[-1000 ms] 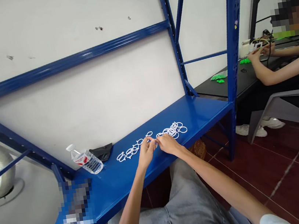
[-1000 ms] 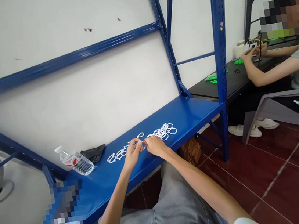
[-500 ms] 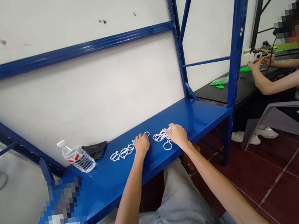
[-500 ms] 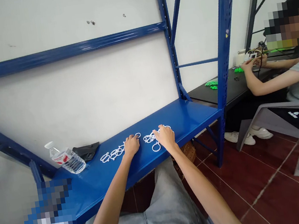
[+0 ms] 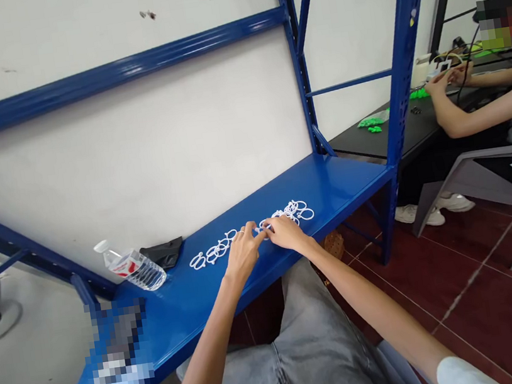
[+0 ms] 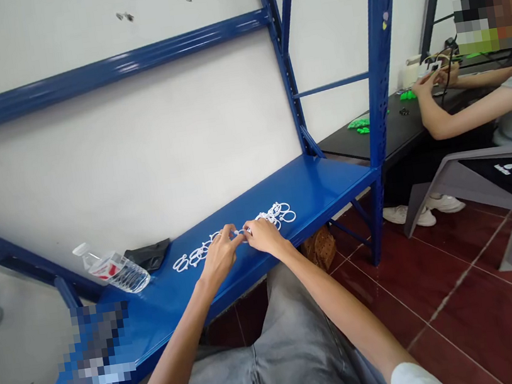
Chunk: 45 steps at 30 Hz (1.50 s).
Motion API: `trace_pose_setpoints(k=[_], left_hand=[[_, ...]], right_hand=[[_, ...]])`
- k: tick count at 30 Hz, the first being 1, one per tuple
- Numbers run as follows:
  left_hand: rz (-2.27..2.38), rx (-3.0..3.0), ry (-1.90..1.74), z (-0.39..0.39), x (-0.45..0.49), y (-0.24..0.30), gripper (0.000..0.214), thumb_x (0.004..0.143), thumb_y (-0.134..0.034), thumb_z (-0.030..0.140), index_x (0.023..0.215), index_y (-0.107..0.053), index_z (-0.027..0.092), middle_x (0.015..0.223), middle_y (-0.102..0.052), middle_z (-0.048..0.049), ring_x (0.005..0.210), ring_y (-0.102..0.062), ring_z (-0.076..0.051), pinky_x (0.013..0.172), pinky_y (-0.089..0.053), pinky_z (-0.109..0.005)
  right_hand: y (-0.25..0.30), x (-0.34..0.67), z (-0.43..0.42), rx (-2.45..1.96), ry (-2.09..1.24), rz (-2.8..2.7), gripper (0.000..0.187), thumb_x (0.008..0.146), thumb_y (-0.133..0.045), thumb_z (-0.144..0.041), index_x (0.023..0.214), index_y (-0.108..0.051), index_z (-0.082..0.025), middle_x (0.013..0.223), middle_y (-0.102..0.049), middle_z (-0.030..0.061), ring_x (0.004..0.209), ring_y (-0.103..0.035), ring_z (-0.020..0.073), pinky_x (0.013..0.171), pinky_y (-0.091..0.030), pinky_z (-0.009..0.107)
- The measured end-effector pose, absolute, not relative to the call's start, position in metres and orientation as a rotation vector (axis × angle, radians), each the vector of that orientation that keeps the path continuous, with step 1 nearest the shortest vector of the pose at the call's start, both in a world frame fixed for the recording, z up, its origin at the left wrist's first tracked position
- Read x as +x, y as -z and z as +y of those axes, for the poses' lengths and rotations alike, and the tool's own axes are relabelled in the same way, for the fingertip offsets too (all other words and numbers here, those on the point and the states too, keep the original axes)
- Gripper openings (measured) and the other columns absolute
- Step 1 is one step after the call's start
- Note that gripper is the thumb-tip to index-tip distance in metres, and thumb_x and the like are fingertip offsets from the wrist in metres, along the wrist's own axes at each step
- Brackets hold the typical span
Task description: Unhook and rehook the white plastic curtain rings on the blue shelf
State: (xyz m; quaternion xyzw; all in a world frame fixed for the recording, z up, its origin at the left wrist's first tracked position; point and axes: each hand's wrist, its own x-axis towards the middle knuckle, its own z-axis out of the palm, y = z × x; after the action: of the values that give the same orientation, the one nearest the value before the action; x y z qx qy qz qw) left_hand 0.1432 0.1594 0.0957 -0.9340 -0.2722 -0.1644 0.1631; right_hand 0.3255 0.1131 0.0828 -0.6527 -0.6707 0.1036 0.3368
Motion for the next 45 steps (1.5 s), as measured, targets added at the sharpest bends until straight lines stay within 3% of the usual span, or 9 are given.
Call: trace_pose_setpoints(k=[5,10,16,19,22,27,33,39,45], left_hand=[[-0.752,-2.642,0.473,0.147,0.137,-0.096,0.055,0.091,-0.038,-0.004,0.121,-0.070,0.029,0.134,-0.057,-0.0118,0.105,-0.061,-0.026,0.089,-0.050,-0.040],[-0.907,-2.643,0.515,0.143,0.138,-0.083,0.036,0.106,-0.039,0.017,0.117,-0.072,0.027,0.116,-0.065,-0.0122,0.095,-0.063,-0.026,0.085,-0.049,-0.038],[-1.230,-2.547,0.548,0.174,0.128,-0.073,0.052,0.105,-0.043,0.019,0.156,-0.049,0.028,0.147,-0.059,-0.0131,0.124,-0.060,-0.031,0.101,-0.048,-0.043],[-1.579,-2.406,0.446,0.197,0.116,-0.070,0.043,0.105,-0.050,0.031,0.146,-0.062,0.022,0.142,-0.062,-0.0176,0.128,-0.059,-0.037,0.103,-0.047,-0.048],[-1.601,-2.422,0.392,0.209,0.108,-0.067,0.036,0.107,-0.048,0.037,0.127,-0.074,0.022,0.136,-0.066,-0.0162,0.125,-0.060,-0.036,0.103,-0.047,-0.047],[-1.500,-2.444,0.453,0.209,0.105,-0.064,0.038,0.108,-0.042,0.030,0.115,-0.079,0.023,0.129,-0.070,-0.0139,0.119,-0.063,-0.033,0.099,-0.047,-0.045],[-1.368,-2.515,0.551,0.208,0.106,-0.061,0.036,0.104,-0.049,0.030,0.131,-0.073,0.026,0.132,-0.068,-0.0125,0.118,-0.061,-0.032,0.101,-0.047,-0.044],[-1.361,-2.531,0.535,0.203,0.119,-0.066,0.027,0.102,-0.049,0.019,0.109,-0.075,0.022,0.117,-0.072,-0.0127,0.112,-0.062,-0.032,0.094,-0.045,-0.042],[-1.211,-2.674,0.723,0.185,0.114,-0.071,0.031,0.105,-0.041,0.015,0.106,-0.071,0.022,0.104,-0.077,-0.0098,0.102,-0.066,-0.027,0.091,-0.044,-0.039]], right_hand=[[-0.078,0.329,0.115,-1.688,-0.188,-1.902,0.028,0.105,-0.056,-0.026,0.095,-0.081,-0.020,0.095,-0.081,0.0125,0.097,-0.075,0.0259,0.082,-0.047,0.027],[-0.078,0.330,0.120,-1.786,-0.110,-1.825,0.041,0.109,-0.048,-0.025,0.084,-0.080,-0.018,0.094,-0.080,0.0149,0.093,-0.075,0.0262,0.083,-0.047,0.029],[-0.081,0.344,0.111,-1.967,-0.125,-1.596,0.041,0.111,-0.046,-0.035,0.098,-0.080,-0.016,0.099,-0.080,0.0148,0.095,-0.075,0.0261,0.081,-0.048,0.028],[-0.077,0.357,0.104,-2.037,-0.126,-1.529,0.032,0.107,-0.056,-0.035,0.126,-0.073,-0.015,0.109,-0.079,0.0161,0.105,-0.074,0.0284,0.085,-0.049,0.029],[-0.075,0.365,0.102,-2.037,-0.158,-1.520,0.040,0.104,-0.062,-0.028,0.142,-0.062,-0.016,0.110,-0.079,0.0146,0.108,-0.074,0.0287,0.087,-0.049,0.030],[-0.085,0.361,0.104,-1.971,-0.183,-1.514,0.042,0.102,-0.061,-0.022,0.144,-0.059,-0.016,0.105,-0.080,0.0126,0.105,-0.074,0.0278,0.086,-0.049,0.030],[-0.094,0.332,0.106,-1.733,-0.192,-1.613,0.031,0.103,-0.056,-0.023,0.132,-0.068,-0.020,0.095,-0.081,0.0060,0.096,-0.075,0.0231,0.085,-0.049,0.029],[-0.088,0.317,0.112,-1.635,-0.242,-1.691,0.027,0.104,-0.055,-0.026,0.122,-0.075,-0.021,0.099,-0.082,0.0057,0.096,-0.075,0.0217,0.088,-0.050,0.028],[-0.082,0.310,0.113,-1.584,-0.235,-1.820,0.041,0.100,-0.063,-0.029,0.141,-0.067,-0.024,0.103,-0.080,0.0056,0.104,-0.074,0.0226,0.091,-0.050,0.029]])
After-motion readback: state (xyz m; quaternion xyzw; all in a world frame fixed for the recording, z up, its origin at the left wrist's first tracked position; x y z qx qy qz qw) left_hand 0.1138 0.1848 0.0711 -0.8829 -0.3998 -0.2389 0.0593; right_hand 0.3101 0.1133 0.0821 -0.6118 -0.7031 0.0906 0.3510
